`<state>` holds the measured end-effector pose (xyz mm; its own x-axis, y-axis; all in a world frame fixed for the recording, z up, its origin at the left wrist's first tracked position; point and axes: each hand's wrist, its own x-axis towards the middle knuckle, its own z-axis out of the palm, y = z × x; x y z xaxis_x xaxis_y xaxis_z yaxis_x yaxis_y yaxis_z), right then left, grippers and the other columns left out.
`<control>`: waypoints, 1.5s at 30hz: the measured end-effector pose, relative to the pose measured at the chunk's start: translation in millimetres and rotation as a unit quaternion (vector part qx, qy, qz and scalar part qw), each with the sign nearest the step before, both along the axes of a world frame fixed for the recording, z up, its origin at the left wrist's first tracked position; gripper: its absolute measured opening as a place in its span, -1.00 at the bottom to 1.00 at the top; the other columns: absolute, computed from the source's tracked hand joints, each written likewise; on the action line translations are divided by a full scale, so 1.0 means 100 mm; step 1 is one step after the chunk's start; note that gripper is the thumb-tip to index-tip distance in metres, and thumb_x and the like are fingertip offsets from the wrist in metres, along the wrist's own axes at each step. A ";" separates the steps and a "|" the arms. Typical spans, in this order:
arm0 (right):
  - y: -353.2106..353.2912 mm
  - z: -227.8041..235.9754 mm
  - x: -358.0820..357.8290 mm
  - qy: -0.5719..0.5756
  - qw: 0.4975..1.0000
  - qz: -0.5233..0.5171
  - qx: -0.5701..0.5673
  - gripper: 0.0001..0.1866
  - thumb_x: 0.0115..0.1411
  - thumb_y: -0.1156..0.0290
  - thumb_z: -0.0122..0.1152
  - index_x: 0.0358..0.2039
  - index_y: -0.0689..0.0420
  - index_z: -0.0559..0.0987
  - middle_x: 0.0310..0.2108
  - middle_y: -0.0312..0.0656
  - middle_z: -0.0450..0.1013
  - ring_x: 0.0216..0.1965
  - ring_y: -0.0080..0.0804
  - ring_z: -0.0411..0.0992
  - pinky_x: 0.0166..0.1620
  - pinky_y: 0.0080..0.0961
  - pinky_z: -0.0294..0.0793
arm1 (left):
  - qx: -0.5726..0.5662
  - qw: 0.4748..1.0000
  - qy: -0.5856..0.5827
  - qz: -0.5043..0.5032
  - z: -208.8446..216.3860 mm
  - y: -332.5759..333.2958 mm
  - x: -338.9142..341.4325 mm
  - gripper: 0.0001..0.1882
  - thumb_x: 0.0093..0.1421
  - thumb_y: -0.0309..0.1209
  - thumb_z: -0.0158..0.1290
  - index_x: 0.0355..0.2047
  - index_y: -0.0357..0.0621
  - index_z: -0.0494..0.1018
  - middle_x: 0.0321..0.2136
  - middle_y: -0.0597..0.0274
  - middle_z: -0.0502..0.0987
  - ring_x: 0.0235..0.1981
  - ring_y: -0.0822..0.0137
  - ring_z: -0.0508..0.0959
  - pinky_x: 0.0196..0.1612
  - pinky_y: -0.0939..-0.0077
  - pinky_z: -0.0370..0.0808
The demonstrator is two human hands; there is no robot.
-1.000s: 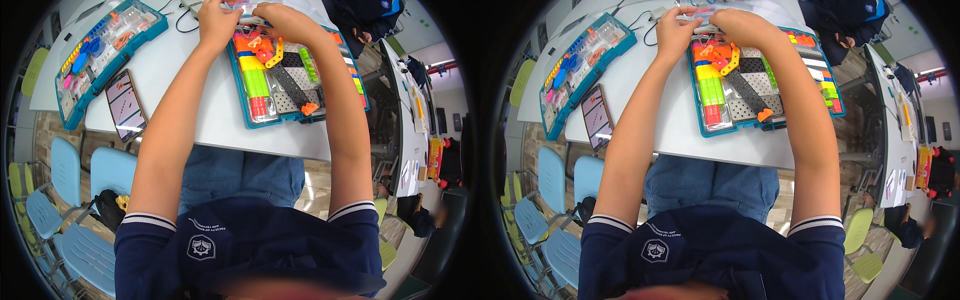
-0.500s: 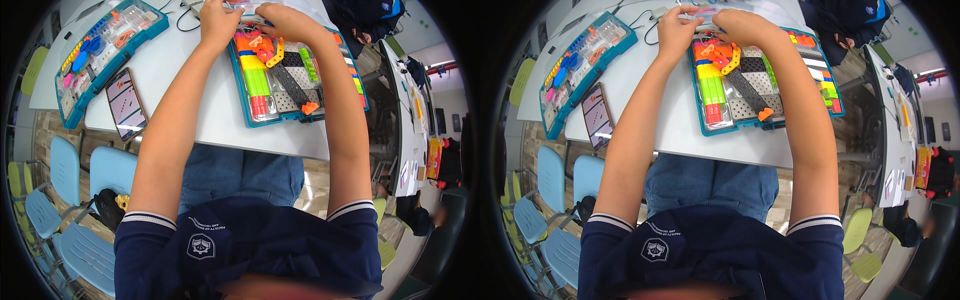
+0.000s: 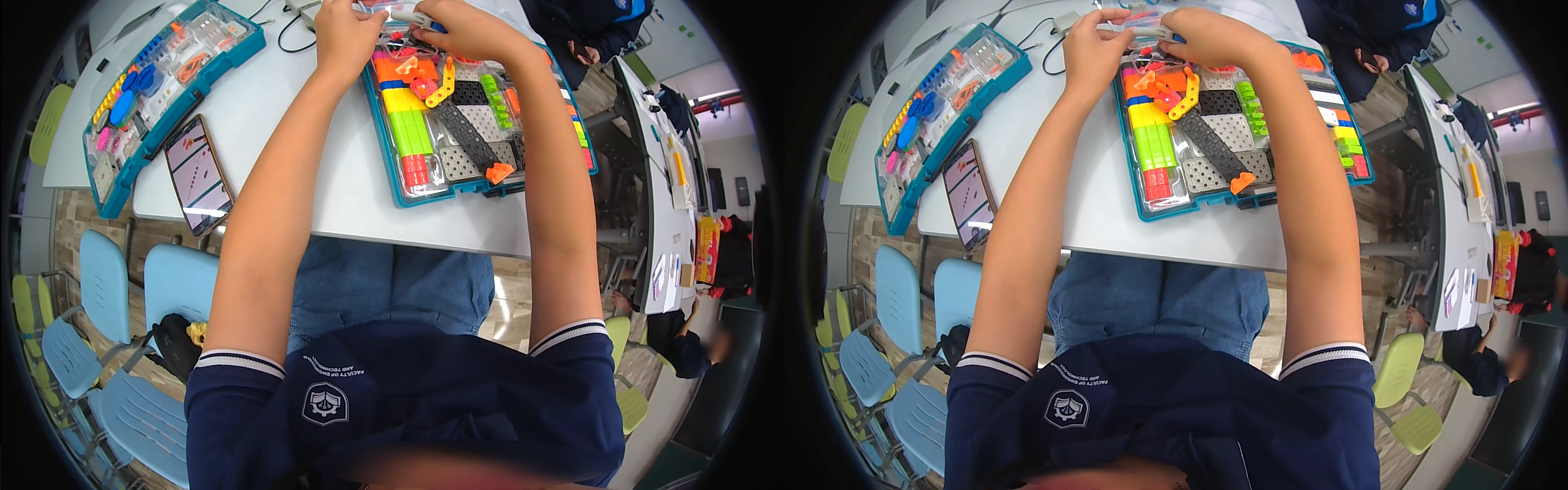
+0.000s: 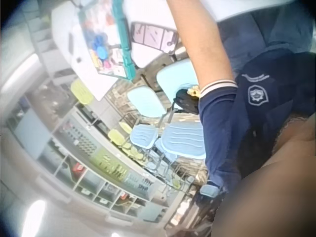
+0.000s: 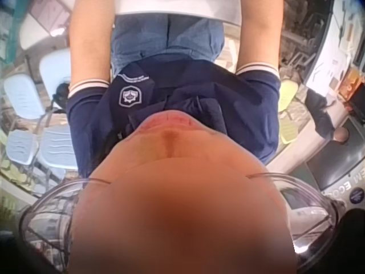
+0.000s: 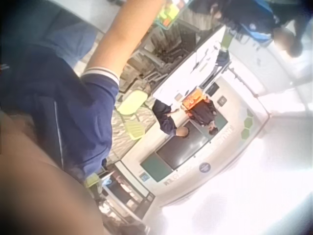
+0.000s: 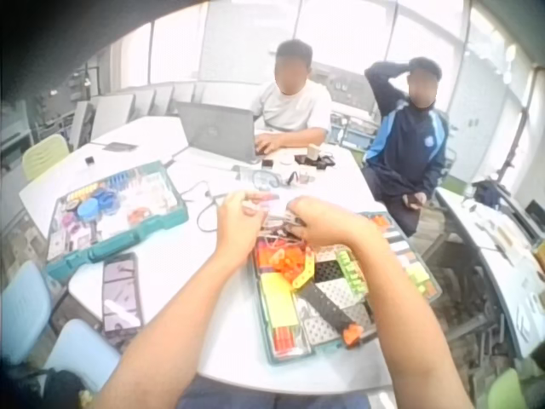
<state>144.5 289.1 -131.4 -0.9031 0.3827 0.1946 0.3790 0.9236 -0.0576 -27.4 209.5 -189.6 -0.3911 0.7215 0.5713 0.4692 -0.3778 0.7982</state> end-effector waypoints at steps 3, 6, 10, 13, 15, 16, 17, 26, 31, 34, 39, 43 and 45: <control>-0.03 0.07 0.04 0.036 0.999 -0.002 -0.005 -0.59 0.14 0.18 0.20 -0.22 0.33 0.50 -0.25 0.19 0.46 -0.18 0.08 0.41 -0.09 -0.20 0.39 | 0.016 0.999 -0.035 -0.006 0.07 -0.06 0.05 -0.77 -0.01 -0.67 0.09 -0.30 -0.29 0.55 -0.34 0.08 0.56 -0.45 0.34 0.56 -0.36 0.50 0.52; -0.10 0.24 0.15 -0.007 0.998 -0.061 -0.032 -0.59 0.15 0.19 0.20 -0.20 0.31 0.49 -0.26 0.16 0.46 -0.18 0.06 0.41 -0.09 -0.22 0.39 | 0.012 0.999 -0.043 -0.008 0.11 -0.09 0.07 -0.78 0.00 -0.68 0.08 -0.29 -0.30 0.54 -0.34 0.07 0.55 -0.45 0.34 0.56 -0.36 0.50 0.54; -0.22 0.42 0.40 -0.002 0.994 -0.103 -0.032 -0.62 0.16 0.20 0.21 -0.20 0.29 0.50 -0.26 0.16 0.46 -0.18 0.03 0.42 -0.09 -0.24 0.39 | 0.000 0.996 -0.084 -0.039 0.12 -0.09 0.08 -0.77 0.02 -0.71 0.03 -0.28 -0.31 0.53 -0.33 0.08 0.56 -0.45 0.36 0.58 -0.40 0.50 0.60; -0.28 0.46 0.54 -0.012 0.991 -0.127 -0.043 -0.66 0.14 0.25 0.22 -0.22 0.30 0.52 -0.27 0.16 0.47 -0.19 0.04 0.43 -0.09 -0.25 0.39 | -0.001 0.983 -0.157 -0.094 0.12 -0.06 0.09 -0.74 0.04 -0.74 -0.03 -0.25 -0.32 0.51 -0.33 0.10 0.57 -0.45 0.36 0.60 -0.44 0.51 0.63; -0.34 0.43 0.60 -0.023 0.989 -0.135 -0.050 -0.65 0.18 0.22 0.21 -0.20 0.27 0.51 -0.27 0.09 0.48 -0.22 0.00 0.44 -0.13 -0.27 0.41 | -0.011 0.976 -0.186 -0.113 0.13 -0.06 0.10 -0.73 0.05 -0.76 -0.06 -0.24 -0.33 0.49 -0.33 0.09 0.58 -0.45 0.35 0.61 -0.45 0.52 0.64; -0.38 0.40 0.63 -0.035 0.985 -0.159 -0.055 -0.64 0.20 0.20 0.21 -0.19 0.26 0.51 -0.28 0.06 0.48 -0.23 -0.03 0.45 -0.15 -0.28 0.42 | -0.025 0.975 -0.189 -0.114 0.13 -0.07 0.10 -0.72 0.05 -0.76 -0.07 -0.23 -0.33 0.48 -0.33 0.08 0.59 -0.44 0.35 0.61 -0.45 0.52 0.64; -0.42 0.37 0.66 -0.040 0.989 -0.138 -0.048 -0.65 0.20 0.22 0.22 -0.15 0.24 0.50 -0.25 0.03 0.48 -0.22 -0.06 0.45 -0.13 -0.32 0.43 | -0.039 0.974 -0.191 -0.115 0.13 -0.07 0.10 -0.72 0.05 -0.76 -0.08 -0.22 -0.34 0.47 -0.32 0.08 0.59 -0.44 0.34 0.62 -0.45 0.52 0.65; -0.65 0.07 0.77 -0.057 0.983 -0.163 -0.061 -0.60 0.19 0.24 0.25 -0.04 0.18 0.47 -0.21 -0.02 0.47 -0.19 -0.13 0.45 -0.11 -0.33 0.42 | -0.013 0.972 -0.195 -0.131 0.12 -0.06 0.11 -0.72 0.07 -0.78 -0.10 -0.20 -0.37 0.43 -0.23 0.02 0.59 -0.41 0.31 0.63 -0.43 0.51 0.66; -0.60 0.30 0.66 -0.050 0.993 -0.104 -0.035 -0.61 0.19 0.25 0.24 -0.05 0.20 0.47 -0.22 -0.01 0.48 -0.19 -0.12 0.46 -0.11 -0.30 0.43 | 0.016 0.977 -0.167 -0.129 0.13 -0.05 0.10 -0.76 0.07 -0.77 -0.07 -0.23 -0.38 0.44 -0.26 0.03 0.60 -0.41 0.31 0.63 -0.42 0.50 0.66; -0.45 0.44 0.47 -0.038 0.989 -0.094 -0.108 -0.71 0.08 0.38 0.21 -0.23 0.31 0.53 -0.27 0.16 0.48 -0.18 0.05 0.43 -0.07 -0.25 0.40 | 0.004 0.986 -0.126 -0.107 0.12 -0.06 0.08 -0.77 0.07 -0.76 -0.05 -0.24 -0.38 0.45 -0.26 0.04 0.60 -0.40 0.33 0.63 -0.42 0.51 0.65; -0.25 0.23 0.16 0.017 0.999 -0.010 -0.031 -0.71 -0.04 0.51 0.16 -0.25 0.30 0.55 -0.27 0.15 0.49 -0.17 0.06 0.44 -0.06 -0.23 0.42 | -0.009 0.996 -0.067 -0.056 0.10 -0.06 0.06 -0.76 0.05 -0.74 0.01 -0.25 -0.32 0.49 -0.31 0.08 0.58 -0.43 0.39 0.59 -0.44 0.54 0.60; -0.13 0.14 0.06 -0.017 1.000 -0.009 -0.009 -0.73 -0.04 0.51 0.16 -0.27 0.29 0.55 -0.26 0.14 0.48 -0.17 0.07 0.44 -0.06 -0.21 0.41 | 0.024 0.999 -0.037 -0.013 0.11 -0.04 0.06 -0.76 0.00 -0.70 0.06 -0.29 -0.26 0.54 -0.38 0.13 0.54 -0.47 0.38 0.54 -0.39 0.50 0.54; -0.13 0.12 0.04 -0.030 0.999 -0.009 -0.006 -0.74 -0.03 0.49 0.17 -0.28 0.29 0.54 -0.27 0.13 0.48 -0.17 0.07 0.44 -0.06 -0.20 0.41 | -0.028 0.991 -0.119 -0.047 0.10 -0.05 0.08 -0.76 -0.02 -0.69 0.07 -0.30 -0.25 0.55 -0.37 0.14 0.54 -0.44 0.37 0.54 -0.35 0.48 0.52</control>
<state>148.4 275.9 -119.1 -0.9058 0.4018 0.1344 0.3994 0.9156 -0.0456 -19.7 204.0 -179.6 -0.4406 0.7888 0.4285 0.2293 -0.3625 0.9033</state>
